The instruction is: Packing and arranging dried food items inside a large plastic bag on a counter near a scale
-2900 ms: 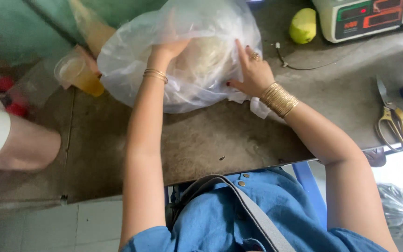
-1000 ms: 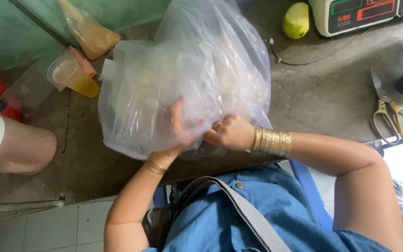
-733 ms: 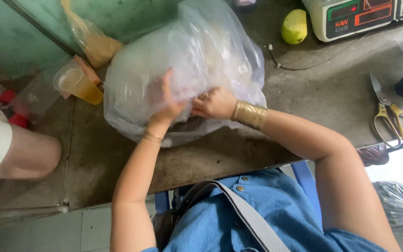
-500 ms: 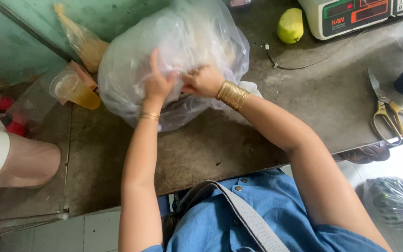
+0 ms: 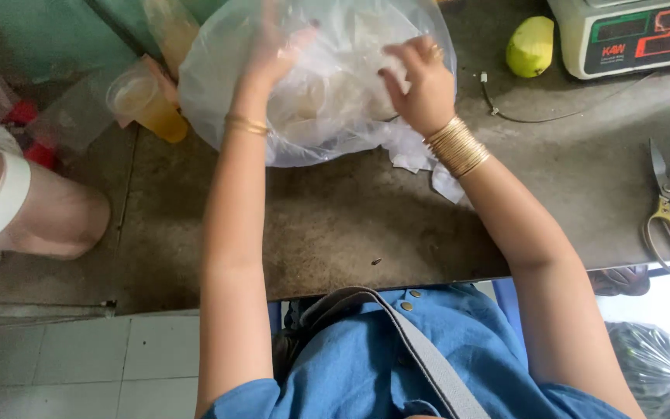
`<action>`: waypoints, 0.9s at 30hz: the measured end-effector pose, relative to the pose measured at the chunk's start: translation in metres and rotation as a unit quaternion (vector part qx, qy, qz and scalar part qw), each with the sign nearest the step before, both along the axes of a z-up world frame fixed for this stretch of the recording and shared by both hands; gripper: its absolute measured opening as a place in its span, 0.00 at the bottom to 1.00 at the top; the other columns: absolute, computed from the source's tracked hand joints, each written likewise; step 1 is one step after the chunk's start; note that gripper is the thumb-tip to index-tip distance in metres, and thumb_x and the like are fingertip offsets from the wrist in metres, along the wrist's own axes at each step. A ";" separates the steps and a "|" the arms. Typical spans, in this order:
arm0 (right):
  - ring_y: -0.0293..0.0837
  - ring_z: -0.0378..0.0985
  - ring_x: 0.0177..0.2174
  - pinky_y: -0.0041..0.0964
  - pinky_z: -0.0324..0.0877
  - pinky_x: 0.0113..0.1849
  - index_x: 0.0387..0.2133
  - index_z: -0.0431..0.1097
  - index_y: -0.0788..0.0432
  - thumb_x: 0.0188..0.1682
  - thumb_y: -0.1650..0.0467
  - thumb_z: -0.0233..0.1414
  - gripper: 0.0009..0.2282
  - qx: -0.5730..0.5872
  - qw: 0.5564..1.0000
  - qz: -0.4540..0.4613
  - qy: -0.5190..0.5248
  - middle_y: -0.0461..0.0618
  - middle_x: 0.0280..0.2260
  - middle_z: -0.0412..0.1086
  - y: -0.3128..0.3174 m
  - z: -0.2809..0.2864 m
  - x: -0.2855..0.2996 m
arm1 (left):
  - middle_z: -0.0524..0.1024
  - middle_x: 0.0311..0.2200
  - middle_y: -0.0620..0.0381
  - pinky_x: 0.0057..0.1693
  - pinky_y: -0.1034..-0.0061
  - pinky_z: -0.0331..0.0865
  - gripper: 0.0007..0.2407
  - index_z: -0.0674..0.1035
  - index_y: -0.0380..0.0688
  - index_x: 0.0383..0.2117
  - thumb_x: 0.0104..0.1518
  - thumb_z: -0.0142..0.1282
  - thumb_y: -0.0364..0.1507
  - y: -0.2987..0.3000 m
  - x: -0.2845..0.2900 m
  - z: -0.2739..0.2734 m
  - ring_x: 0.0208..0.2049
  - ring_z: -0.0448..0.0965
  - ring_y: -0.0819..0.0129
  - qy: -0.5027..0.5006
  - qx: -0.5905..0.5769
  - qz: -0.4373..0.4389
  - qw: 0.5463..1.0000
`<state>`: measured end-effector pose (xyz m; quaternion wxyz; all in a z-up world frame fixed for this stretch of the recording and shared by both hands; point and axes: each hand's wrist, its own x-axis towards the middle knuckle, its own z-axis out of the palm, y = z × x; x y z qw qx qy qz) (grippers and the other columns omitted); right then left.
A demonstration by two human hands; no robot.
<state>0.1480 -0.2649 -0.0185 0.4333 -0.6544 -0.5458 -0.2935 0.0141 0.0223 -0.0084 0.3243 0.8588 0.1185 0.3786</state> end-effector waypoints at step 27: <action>0.53 0.75 0.31 0.50 0.73 0.27 0.27 0.73 0.57 0.53 0.63 0.51 0.11 -0.292 0.942 0.088 -0.140 0.50 0.30 0.73 0.029 -0.072 -0.038 | 0.81 0.28 0.51 0.30 0.59 0.73 0.17 0.82 0.50 0.26 0.57 0.57 0.49 -0.073 0.014 0.011 0.28 0.81 0.51 0.176 0.158 0.189 0.953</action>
